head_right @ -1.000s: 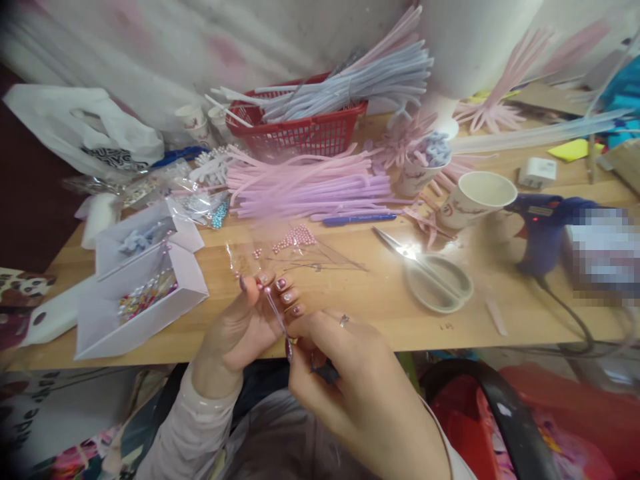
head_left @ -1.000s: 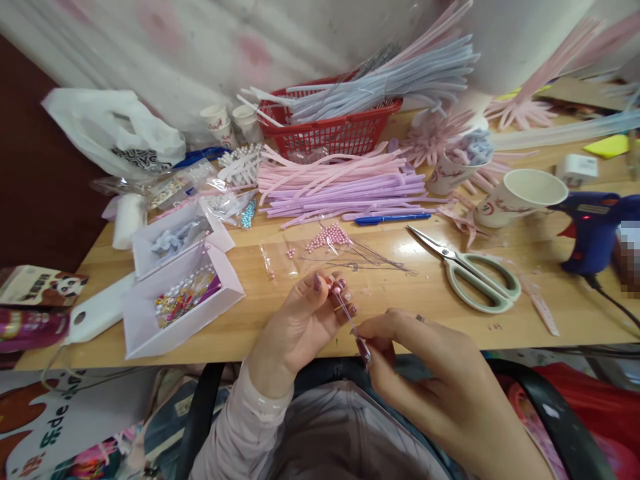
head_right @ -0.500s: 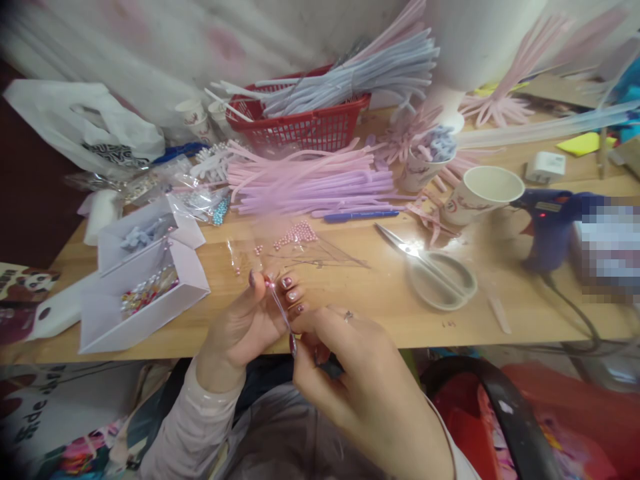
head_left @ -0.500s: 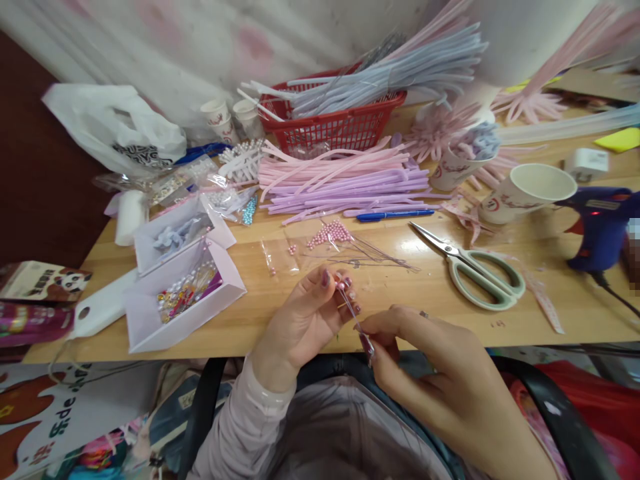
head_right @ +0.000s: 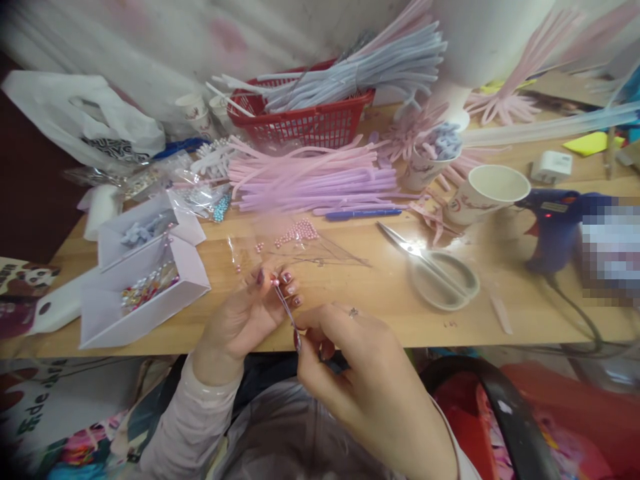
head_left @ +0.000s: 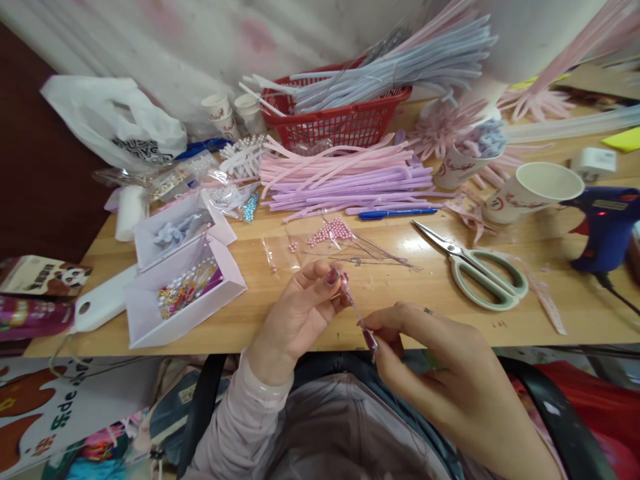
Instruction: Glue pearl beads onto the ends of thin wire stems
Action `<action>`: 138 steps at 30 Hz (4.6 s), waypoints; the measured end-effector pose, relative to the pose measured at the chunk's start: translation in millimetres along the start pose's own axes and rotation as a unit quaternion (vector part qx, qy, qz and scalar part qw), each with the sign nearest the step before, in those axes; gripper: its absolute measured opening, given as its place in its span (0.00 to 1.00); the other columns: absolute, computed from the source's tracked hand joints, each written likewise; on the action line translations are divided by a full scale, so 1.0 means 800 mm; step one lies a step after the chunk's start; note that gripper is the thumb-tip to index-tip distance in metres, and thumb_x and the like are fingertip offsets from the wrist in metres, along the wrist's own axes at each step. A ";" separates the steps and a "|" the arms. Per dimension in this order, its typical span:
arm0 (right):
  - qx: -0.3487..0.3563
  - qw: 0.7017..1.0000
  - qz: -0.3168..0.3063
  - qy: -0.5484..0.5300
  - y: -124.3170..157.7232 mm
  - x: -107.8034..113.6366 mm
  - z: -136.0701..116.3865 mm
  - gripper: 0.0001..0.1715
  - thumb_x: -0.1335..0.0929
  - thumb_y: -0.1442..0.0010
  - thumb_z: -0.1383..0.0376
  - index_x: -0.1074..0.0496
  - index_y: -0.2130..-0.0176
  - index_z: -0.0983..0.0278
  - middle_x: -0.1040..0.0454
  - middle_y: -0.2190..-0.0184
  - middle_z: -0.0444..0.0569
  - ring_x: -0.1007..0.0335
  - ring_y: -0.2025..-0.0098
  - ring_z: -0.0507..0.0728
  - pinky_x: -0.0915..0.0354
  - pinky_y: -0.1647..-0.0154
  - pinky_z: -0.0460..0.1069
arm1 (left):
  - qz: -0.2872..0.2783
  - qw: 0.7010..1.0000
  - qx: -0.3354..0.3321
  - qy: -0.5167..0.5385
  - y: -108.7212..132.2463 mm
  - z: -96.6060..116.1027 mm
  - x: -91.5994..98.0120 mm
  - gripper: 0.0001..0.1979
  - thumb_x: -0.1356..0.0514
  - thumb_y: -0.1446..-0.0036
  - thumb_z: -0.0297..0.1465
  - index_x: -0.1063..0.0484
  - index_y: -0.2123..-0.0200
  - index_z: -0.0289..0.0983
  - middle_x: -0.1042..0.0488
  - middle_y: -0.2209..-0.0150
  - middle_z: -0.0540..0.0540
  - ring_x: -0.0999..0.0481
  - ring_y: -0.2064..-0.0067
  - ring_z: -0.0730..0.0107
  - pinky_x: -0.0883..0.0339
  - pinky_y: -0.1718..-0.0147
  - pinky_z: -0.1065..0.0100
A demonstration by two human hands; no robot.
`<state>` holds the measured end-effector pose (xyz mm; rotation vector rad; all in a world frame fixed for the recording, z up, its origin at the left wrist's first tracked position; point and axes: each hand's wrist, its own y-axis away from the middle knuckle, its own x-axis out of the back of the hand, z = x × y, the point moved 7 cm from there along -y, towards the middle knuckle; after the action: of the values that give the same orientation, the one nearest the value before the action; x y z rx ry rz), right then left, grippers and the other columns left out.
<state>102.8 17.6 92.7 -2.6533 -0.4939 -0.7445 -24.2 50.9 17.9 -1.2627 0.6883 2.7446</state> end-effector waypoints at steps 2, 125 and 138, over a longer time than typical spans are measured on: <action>-0.001 1.000 -0.001 0.004 0.000 -0.001 0.001 0.08 0.35 0.40 0.75 0.30 0.65 0.62 0.30 0.76 0.38 0.32 0.74 0.46 0.38 0.72 0.41 | 0.009 1.000 -0.007 -0.008 0.000 0.001 0.002 0.18 0.21 0.67 0.34 0.26 0.79 0.36 0.27 0.72 0.54 0.27 0.71 0.80 0.30 0.68 0.74; -0.081 0.858 0.325 -0.390 0.043 -0.045 0.042 0.06 0.35 0.30 0.62 0.34 0.62 0.59 0.36 0.76 0.36 0.42 0.79 0.45 0.38 0.77 0.39 | 0.045 0.826 -0.425 -0.368 0.084 -0.005 -0.031 0.23 0.34 0.44 0.21 0.26 0.48 0.48 0.20 0.64 0.53 0.26 0.72 0.79 0.27 0.70 0.77; -0.083 0.861 0.314 -0.391 0.046 -0.047 0.043 0.05 0.35 0.30 0.64 0.34 0.62 0.59 0.36 0.77 0.36 0.41 0.79 0.45 0.37 0.77 0.40 | 0.054 0.848 -0.411 -0.332 0.085 0.001 -0.031 0.15 0.33 0.44 0.24 0.21 0.54 0.44 0.19 0.66 0.50 0.21 0.69 0.75 0.25 0.69 0.76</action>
<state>102.4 -9.4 36.1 -2.9125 0.2954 0.5329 -23.2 -6.7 62.3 -0.1660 -0.5483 3.3395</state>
